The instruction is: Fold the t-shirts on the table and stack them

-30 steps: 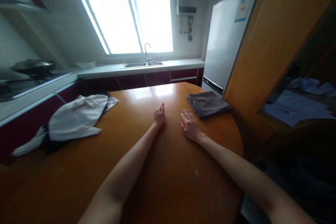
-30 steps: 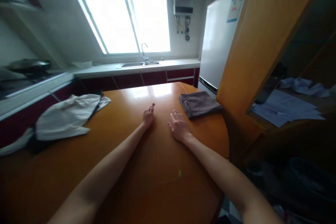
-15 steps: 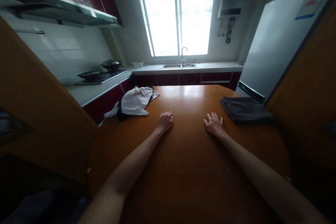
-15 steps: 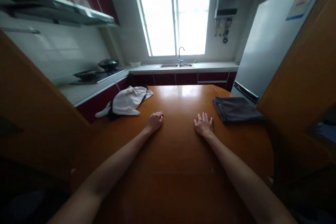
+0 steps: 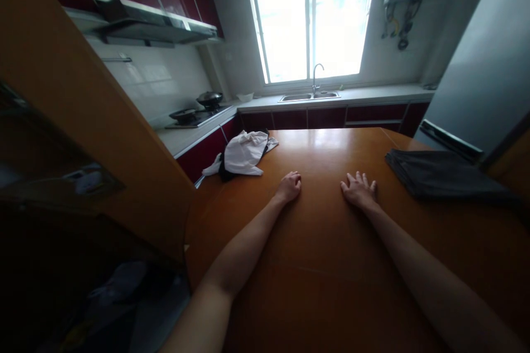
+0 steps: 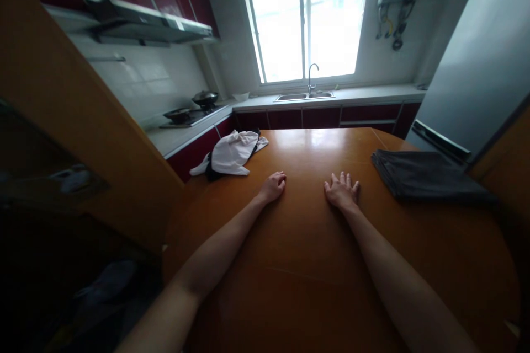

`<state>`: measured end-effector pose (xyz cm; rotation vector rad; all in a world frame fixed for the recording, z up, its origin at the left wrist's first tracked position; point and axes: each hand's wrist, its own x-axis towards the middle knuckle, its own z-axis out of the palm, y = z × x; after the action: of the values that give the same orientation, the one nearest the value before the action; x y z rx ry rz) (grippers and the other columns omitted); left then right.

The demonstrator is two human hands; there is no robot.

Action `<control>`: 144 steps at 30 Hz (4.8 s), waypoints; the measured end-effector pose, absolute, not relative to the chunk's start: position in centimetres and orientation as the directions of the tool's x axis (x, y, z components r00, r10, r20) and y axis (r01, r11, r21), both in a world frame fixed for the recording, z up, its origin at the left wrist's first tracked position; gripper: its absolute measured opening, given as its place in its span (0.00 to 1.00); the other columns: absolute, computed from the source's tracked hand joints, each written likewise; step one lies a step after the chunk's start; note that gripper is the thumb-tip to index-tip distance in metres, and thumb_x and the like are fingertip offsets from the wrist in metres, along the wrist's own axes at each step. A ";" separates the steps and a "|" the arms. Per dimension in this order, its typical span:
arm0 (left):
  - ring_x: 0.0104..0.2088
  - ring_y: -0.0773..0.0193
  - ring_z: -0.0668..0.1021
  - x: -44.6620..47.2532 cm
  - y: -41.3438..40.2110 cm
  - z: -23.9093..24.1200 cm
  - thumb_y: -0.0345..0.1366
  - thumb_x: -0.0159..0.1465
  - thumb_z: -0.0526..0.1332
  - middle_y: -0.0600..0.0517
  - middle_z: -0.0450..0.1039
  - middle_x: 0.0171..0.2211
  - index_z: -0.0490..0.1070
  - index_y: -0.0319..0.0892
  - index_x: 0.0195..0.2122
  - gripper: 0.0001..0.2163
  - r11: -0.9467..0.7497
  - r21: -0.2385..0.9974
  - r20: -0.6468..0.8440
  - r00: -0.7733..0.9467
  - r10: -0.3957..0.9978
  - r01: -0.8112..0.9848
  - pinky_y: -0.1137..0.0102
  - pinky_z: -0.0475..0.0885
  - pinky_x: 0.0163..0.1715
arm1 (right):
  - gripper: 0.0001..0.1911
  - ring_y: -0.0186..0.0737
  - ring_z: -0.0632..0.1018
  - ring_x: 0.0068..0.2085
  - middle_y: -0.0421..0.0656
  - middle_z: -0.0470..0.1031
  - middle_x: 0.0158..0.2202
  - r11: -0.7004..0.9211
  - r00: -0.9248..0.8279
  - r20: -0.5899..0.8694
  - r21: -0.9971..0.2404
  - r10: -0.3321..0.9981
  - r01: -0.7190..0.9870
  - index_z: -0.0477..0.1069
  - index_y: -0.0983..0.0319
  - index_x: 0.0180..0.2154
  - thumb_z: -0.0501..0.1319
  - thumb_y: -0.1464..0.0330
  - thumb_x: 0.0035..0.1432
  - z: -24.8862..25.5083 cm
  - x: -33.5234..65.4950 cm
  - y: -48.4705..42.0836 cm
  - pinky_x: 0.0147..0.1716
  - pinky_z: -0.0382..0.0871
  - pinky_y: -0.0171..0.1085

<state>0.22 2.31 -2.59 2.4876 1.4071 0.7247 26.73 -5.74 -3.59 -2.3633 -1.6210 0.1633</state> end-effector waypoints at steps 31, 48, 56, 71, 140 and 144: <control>0.62 0.51 0.72 -6.6 5.3 -1.2 0.29 0.63 0.59 0.36 0.71 0.61 0.70 0.34 0.61 0.24 -0.113 0.458 0.338 -0.056 0.939 0.882 0.61 0.65 0.64 | 0.31 0.56 0.51 0.73 0.52 0.52 0.73 -0.293 0.327 0.075 -0.292 0.942 0.910 0.61 0.61 0.68 0.47 0.55 0.69 -3.9 27.2 -6.2 0.68 0.43 0.61; 0.60 0.56 0.74 -1.7 2.8 -1.8 0.27 0.65 0.57 0.46 0.74 0.58 0.79 0.44 0.52 0.17 -0.630 0.450 0.503 0.403 0.764 0.633 0.62 0.66 0.64 | 0.31 0.55 0.51 0.73 0.51 0.52 0.73 -0.299 0.332 0.069 -0.293 0.941 0.908 0.62 0.60 0.67 0.48 0.55 0.69 -3.6 27.0 -6.3 0.68 0.43 0.61; 0.62 0.43 0.69 -4.6 3.9 -1.7 0.40 0.67 0.62 0.41 0.70 0.61 0.75 0.49 0.56 0.16 -0.162 0.386 0.279 0.052 0.959 0.908 0.40 0.57 0.63 | 0.30 0.56 0.52 0.73 0.52 0.53 0.73 -0.289 0.327 0.083 -0.301 0.941 0.909 0.64 0.60 0.66 0.48 0.55 0.69 -3.6 27.0 -6.3 0.68 0.43 0.62; 0.45 0.57 0.79 -5.1 4.6 -0.9 0.34 0.67 0.63 0.45 0.79 0.41 0.78 0.41 0.37 0.05 -0.413 0.454 0.389 0.241 0.889 0.790 0.64 0.73 0.50 | 0.30 0.56 0.52 0.73 0.52 0.53 0.73 -0.293 0.330 0.082 -0.297 0.940 0.909 0.62 0.60 0.67 0.48 0.55 0.69 -3.7 27.1 -6.2 0.68 0.42 0.62; 0.33 0.59 0.81 0.1 -0.7 4.0 0.47 0.72 0.54 0.47 0.81 0.32 0.80 0.38 0.36 0.21 -0.648 0.542 0.151 0.697 0.701 0.535 0.70 0.74 0.35 | 0.28 0.55 0.57 0.69 0.55 0.57 0.69 0.158 0.152 0.578 -0.451 0.801 0.878 0.62 0.61 0.65 0.53 0.59 0.68 -2.4 20.5 -8.4 0.66 0.54 0.55; 0.44 0.59 0.82 -5.3 3.9 4.2 0.37 0.68 0.58 0.47 0.82 0.44 0.80 0.40 0.47 0.13 -0.500 0.606 0.306 0.399 0.864 0.618 0.70 0.75 0.47 | 0.29 0.54 0.54 0.71 0.52 0.56 0.70 0.397 -0.167 0.559 -0.320 0.812 0.860 0.63 0.60 0.66 0.56 0.60 0.67 -1.5 18.7 -9.5 0.67 0.52 0.53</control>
<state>-5.32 3.90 4.20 2.2643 1.2752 0.8454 18.70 -9.55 -1.47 -1.4254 -1.9853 -0.0921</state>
